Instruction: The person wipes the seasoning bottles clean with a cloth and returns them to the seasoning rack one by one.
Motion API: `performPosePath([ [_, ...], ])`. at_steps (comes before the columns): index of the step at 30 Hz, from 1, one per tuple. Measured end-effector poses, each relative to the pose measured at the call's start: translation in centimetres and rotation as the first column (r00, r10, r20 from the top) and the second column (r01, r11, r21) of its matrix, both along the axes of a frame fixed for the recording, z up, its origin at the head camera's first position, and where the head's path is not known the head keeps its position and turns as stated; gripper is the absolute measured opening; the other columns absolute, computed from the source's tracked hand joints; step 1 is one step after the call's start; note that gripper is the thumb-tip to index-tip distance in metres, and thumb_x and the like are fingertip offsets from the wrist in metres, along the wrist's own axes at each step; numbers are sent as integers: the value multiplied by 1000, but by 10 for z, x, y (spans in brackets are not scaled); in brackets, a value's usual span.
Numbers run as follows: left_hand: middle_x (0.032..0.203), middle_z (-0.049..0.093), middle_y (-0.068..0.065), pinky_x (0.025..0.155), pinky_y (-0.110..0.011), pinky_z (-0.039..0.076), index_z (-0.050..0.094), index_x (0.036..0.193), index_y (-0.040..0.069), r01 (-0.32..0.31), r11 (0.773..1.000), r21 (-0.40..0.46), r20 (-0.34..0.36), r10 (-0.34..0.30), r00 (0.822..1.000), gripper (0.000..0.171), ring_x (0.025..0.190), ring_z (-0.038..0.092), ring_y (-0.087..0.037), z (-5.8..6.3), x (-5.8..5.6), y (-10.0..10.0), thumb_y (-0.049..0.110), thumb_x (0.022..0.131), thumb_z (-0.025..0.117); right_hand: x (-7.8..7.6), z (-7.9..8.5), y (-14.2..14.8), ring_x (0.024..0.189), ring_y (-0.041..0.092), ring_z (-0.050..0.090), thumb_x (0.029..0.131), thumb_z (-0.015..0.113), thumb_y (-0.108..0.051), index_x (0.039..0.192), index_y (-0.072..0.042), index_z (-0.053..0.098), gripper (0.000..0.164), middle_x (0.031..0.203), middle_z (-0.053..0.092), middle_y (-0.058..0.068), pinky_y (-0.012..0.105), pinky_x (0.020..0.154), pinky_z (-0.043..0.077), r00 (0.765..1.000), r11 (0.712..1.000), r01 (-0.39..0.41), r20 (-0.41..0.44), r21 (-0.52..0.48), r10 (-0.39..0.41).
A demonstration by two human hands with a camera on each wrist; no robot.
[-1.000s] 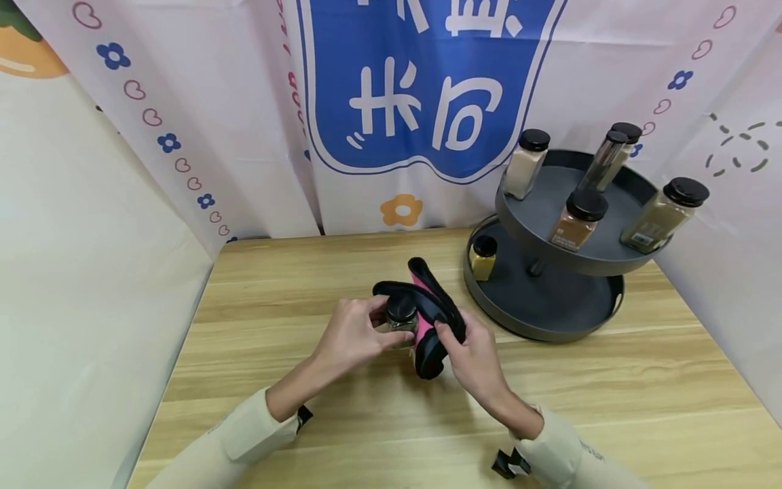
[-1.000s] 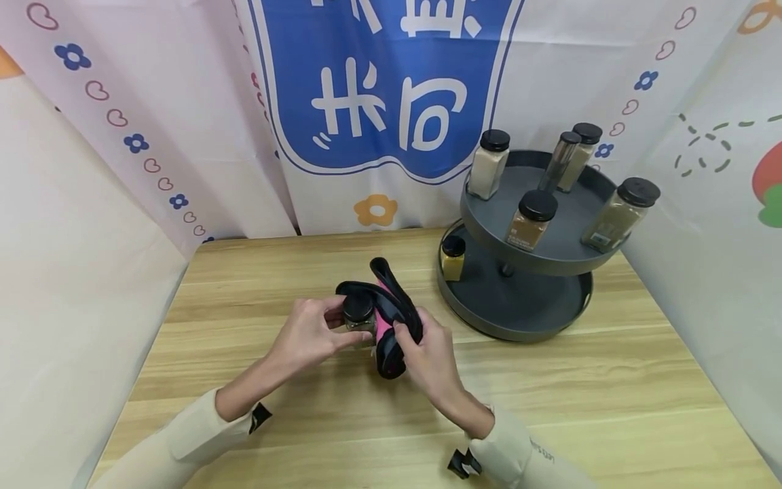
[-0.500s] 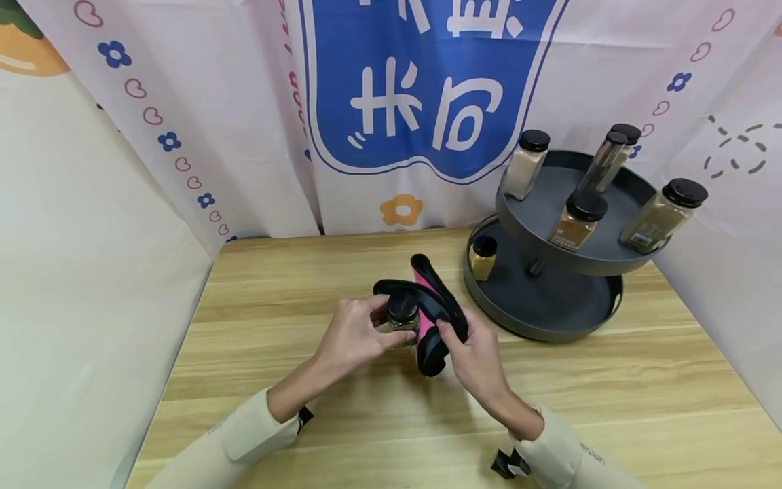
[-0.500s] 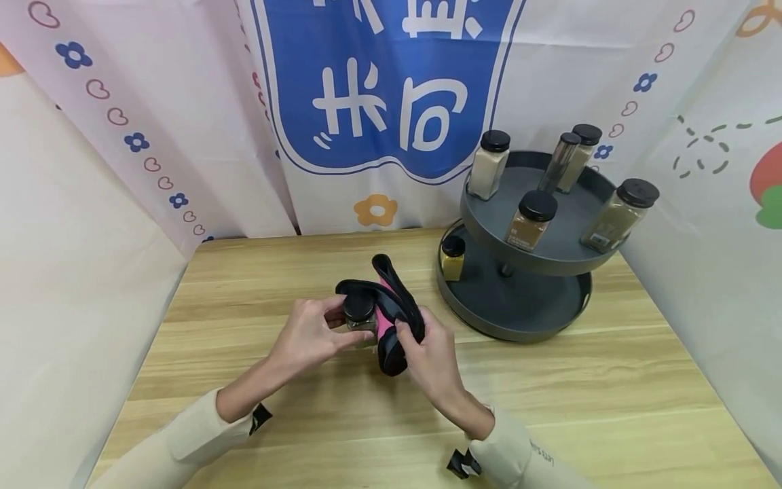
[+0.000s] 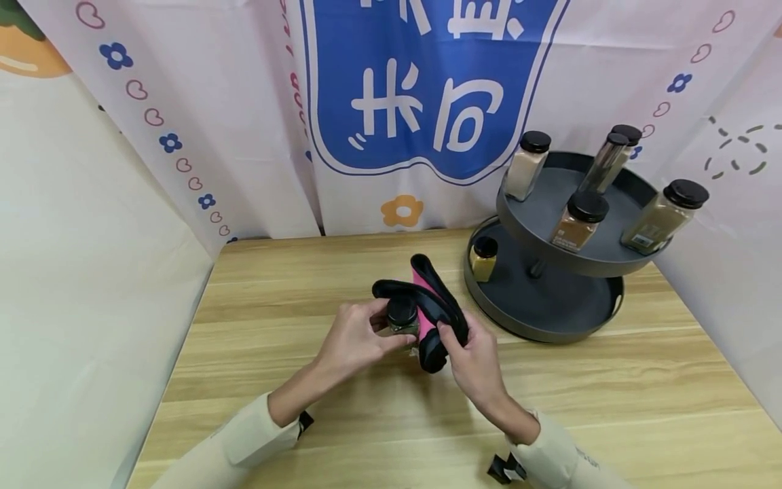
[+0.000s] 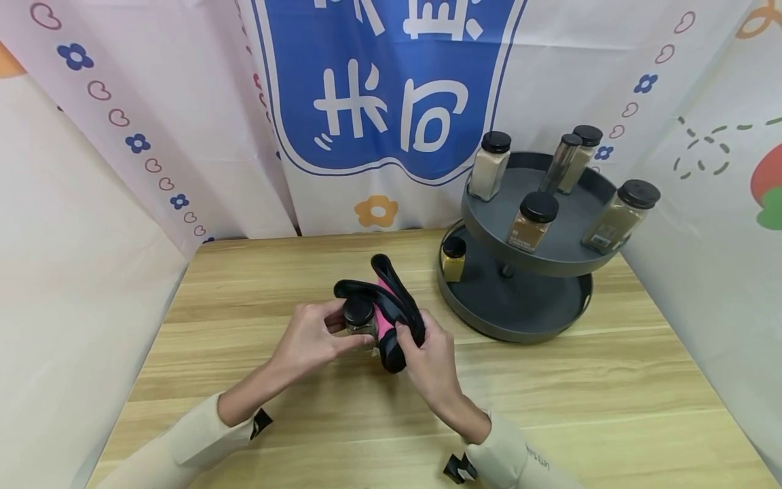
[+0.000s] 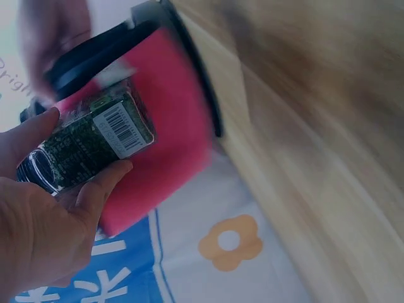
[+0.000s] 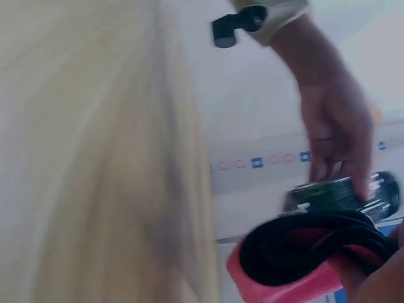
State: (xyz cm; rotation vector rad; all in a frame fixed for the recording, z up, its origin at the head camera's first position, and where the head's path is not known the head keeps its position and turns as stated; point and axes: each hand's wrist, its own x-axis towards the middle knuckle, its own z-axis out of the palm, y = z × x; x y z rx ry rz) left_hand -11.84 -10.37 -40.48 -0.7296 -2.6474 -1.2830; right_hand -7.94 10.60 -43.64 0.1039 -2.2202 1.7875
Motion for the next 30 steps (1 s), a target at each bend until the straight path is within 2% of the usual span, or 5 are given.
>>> performPosePath([
  [5,73,67,3,51,-19,34,77,108,4,1,1000,-14,10,-1,1000,40,56,31,4,8,3,-3,22,78,96,-2,-9,3,64,11,56,100,68,-2,102,0,72,5,74,64,7,23,55,45,999,1000,-26,35,9,25],
  [10,79,72,3,55,-19,42,77,108,4,30,1000,-8,54,-30,998,39,60,45,1,9,4,-7,23,79,96,-5,-7,8,65,11,58,102,67,-5,104,2,72,8,76,68,9,23,57,46,999,1000,-22,48,8,22],
  [16,79,71,2,59,-20,45,76,120,1,68,998,2,90,-68,994,50,63,49,-5,6,2,-14,21,79,96,-11,-3,15,60,10,53,101,68,-5,100,0,70,5,70,60,5,23,53,40,1000,1000,1,31,22,-2],
  [23,100,79,-5,74,-27,61,74,115,2,105,993,49,188,-112,976,44,81,70,-10,-7,-2,-21,14,79,95,-15,1,22,58,10,52,100,68,-3,95,-1,69,6,68,57,3,22,50,37,999,999,37,6,34,-38],
  [30,109,78,-12,91,-28,60,72,116,-3,132,984,118,320,-164,933,43,106,76,-26,-32,-7,-25,5,79,93,-17,4,27,60,12,52,101,68,-6,98,-1,71,6,69,56,3,23,54,40,997,996,78,20,47,-79],
])
